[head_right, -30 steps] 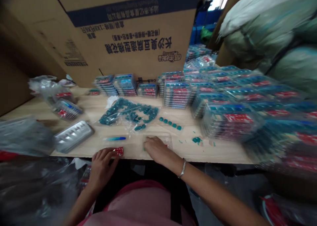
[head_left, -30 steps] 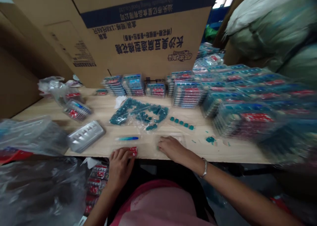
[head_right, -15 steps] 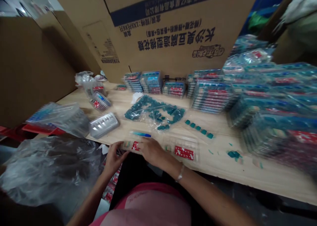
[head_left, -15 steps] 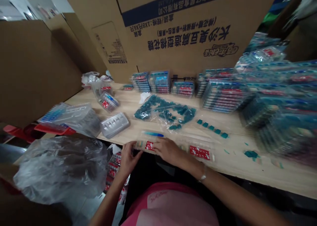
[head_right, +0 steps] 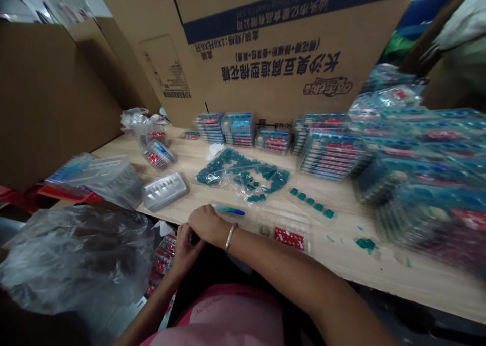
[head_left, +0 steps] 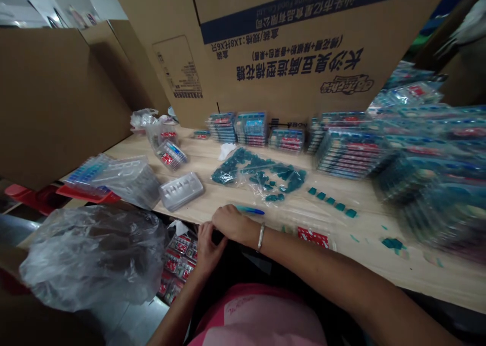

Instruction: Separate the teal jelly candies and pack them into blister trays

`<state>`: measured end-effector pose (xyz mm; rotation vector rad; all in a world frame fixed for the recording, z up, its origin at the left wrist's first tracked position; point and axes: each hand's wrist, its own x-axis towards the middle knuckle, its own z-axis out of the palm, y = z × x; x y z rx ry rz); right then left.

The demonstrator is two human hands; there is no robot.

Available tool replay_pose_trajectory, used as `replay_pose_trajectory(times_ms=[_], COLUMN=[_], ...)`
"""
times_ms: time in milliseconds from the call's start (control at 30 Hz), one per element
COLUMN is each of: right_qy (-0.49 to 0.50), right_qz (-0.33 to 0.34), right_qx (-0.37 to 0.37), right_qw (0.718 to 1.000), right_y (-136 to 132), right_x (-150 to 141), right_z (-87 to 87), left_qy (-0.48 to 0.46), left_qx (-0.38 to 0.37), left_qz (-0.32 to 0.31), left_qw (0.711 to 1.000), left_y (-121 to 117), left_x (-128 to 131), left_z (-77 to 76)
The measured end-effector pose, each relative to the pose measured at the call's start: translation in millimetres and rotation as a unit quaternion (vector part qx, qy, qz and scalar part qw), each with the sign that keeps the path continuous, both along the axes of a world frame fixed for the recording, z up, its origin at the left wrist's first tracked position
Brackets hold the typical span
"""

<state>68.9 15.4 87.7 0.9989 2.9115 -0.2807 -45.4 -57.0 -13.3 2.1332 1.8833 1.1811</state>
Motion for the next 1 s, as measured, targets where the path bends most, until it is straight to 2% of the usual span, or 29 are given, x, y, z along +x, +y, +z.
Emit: replay_pose_trajectory(times_ms=[133,400,700,833,1000], right_qy=[-0.007,-0.009,-0.019,-0.021,-0.022], right_qz=[0.021,0.058,0.061,0.045,0.044], right_qx=[-0.008,-0.005,0.012,0.002,-0.003], right_qw=[1.0,0.998,0.998,0.999,0.999], right_y=[1.7,21.6,1.5,2.0,6.1], right_x=[-7.2,15.7,4.0,7.7,17.1], right_z=[1.2,-12.8,1.2,5.4,2.0], left_qy=[0.003,0.03,0.029,0.034,0.03], left_qx=[-0.002,0.046,0.066,0.074,0.082], left_qz=[-0.004,-0.035,-0.018,-0.024,-0.027], left_qw=[1.0,0.998,0.997,0.996,0.996], left_y=[0.4,1.2,0.7,-0.3,-0.7], left_x=[-1.2,-2.4,2.2,1.6,1.7], left_z=[-2.2,-9.2,-10.8,-11.8,-13.8])
